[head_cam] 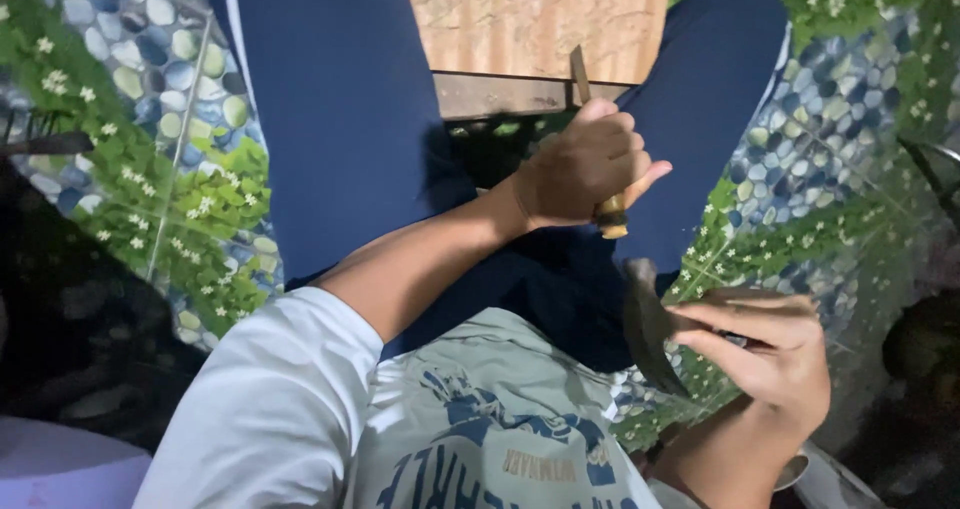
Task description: Carving patterns into a wooden board using a hammer and a chisel while sitting on the floor.
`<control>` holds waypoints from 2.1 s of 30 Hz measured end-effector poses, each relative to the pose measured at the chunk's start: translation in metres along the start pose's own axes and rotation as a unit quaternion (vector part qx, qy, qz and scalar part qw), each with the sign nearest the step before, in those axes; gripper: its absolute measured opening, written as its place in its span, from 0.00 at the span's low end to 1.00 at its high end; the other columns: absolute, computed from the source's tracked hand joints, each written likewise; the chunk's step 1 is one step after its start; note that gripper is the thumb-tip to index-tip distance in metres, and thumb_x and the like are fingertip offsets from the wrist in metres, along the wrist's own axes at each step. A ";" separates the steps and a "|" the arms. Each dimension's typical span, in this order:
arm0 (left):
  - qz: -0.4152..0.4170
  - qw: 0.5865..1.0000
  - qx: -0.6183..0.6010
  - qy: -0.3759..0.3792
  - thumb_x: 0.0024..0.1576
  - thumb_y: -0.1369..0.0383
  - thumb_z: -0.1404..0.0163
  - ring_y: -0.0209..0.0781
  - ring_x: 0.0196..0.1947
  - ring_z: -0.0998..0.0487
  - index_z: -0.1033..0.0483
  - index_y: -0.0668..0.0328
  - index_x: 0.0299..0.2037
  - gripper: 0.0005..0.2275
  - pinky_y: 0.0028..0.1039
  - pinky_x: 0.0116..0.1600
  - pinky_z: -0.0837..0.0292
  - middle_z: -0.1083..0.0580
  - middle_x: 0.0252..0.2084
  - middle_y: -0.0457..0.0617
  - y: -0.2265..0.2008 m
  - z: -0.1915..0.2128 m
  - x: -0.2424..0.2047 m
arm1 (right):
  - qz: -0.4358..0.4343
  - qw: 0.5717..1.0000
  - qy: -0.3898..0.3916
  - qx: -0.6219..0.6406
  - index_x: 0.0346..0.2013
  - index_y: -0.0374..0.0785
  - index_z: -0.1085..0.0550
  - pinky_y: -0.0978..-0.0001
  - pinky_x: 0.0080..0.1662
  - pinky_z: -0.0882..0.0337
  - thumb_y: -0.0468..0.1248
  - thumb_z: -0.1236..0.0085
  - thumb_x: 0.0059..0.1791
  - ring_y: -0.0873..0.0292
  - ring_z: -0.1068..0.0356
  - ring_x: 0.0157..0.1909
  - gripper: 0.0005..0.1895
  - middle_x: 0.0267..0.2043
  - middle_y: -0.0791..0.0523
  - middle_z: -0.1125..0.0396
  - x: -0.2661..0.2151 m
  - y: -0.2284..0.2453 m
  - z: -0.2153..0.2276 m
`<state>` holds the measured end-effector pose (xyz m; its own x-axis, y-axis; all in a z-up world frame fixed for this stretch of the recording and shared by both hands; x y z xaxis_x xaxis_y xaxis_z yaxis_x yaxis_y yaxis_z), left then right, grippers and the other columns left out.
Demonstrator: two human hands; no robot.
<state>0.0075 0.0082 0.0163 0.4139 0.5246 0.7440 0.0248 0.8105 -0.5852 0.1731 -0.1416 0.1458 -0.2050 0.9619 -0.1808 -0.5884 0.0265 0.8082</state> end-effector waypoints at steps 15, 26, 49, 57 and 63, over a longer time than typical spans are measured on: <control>0.003 0.998 -0.059 0.003 0.58 0.80 0.39 0.43 0.25 0.42 0.40 0.59 0.27 0.18 0.36 0.37 0.42 0.40 0.23 0.47 0.001 0.009 0.012 | -0.092 0.990 -0.104 -0.003 0.38 0.28 0.20 0.73 0.34 0.26 0.29 0.28 0.38 0.58 0.26 0.28 0.16 0.33 0.49 0.24 -0.050 -0.026 -0.009; 0.368 0.633 -0.506 -0.456 0.56 0.57 0.57 0.37 0.16 0.51 0.49 0.51 0.14 0.20 0.33 0.31 0.47 0.51 0.13 0.42 0.078 0.075 0.038 | -0.140 0.972 -0.185 0.047 0.44 0.24 0.22 0.71 0.41 0.23 0.23 0.38 0.46 0.54 0.23 0.40 0.12 0.42 0.44 0.25 -0.097 -0.074 -0.010; 0.365 0.653 -0.497 -0.439 0.58 0.57 0.61 0.36 0.13 0.53 0.51 0.51 0.14 0.20 0.32 0.26 0.53 0.52 0.11 0.42 0.113 0.048 0.015 | -0.198 0.943 -0.255 0.082 0.50 0.32 0.23 0.78 0.36 0.29 0.26 0.36 0.48 0.67 0.29 0.38 0.15 0.42 0.51 0.26 -0.103 -0.086 -0.018; 0.358 0.657 -0.508 -0.427 0.55 0.63 0.59 0.37 0.14 0.56 0.51 0.53 0.15 0.18 0.32 0.26 0.56 0.53 0.11 0.44 0.116 0.044 0.016 | -0.190 0.944 -0.252 0.096 0.52 0.32 0.23 0.77 0.42 0.23 0.26 0.35 0.47 0.63 0.25 0.44 0.18 0.48 0.49 0.26 -0.102 -0.089 -0.017; 0.369 0.669 -0.479 -0.432 0.57 0.60 0.59 0.37 0.15 0.57 0.51 0.54 0.15 0.20 0.33 0.27 0.54 0.54 0.13 0.44 0.114 0.043 0.017 | -0.189 0.947 -0.247 0.082 0.53 0.31 0.23 0.78 0.37 0.29 0.26 0.37 0.49 0.66 0.29 0.40 0.17 0.44 0.51 0.25 -0.104 -0.093 -0.017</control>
<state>-0.0214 0.1203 -0.0239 -0.0354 0.9803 -0.1944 0.8468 -0.0739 -0.5268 0.2359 -0.2489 0.0798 0.4108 0.8842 -0.2222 -0.4090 0.3965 0.8219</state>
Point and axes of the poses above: each hand's wrist, its own x-axis towards the middle knuckle, its own z-axis out of the back of the hand, y = z × x, the point moved 2 cm from there along x, towards the middle knuckle
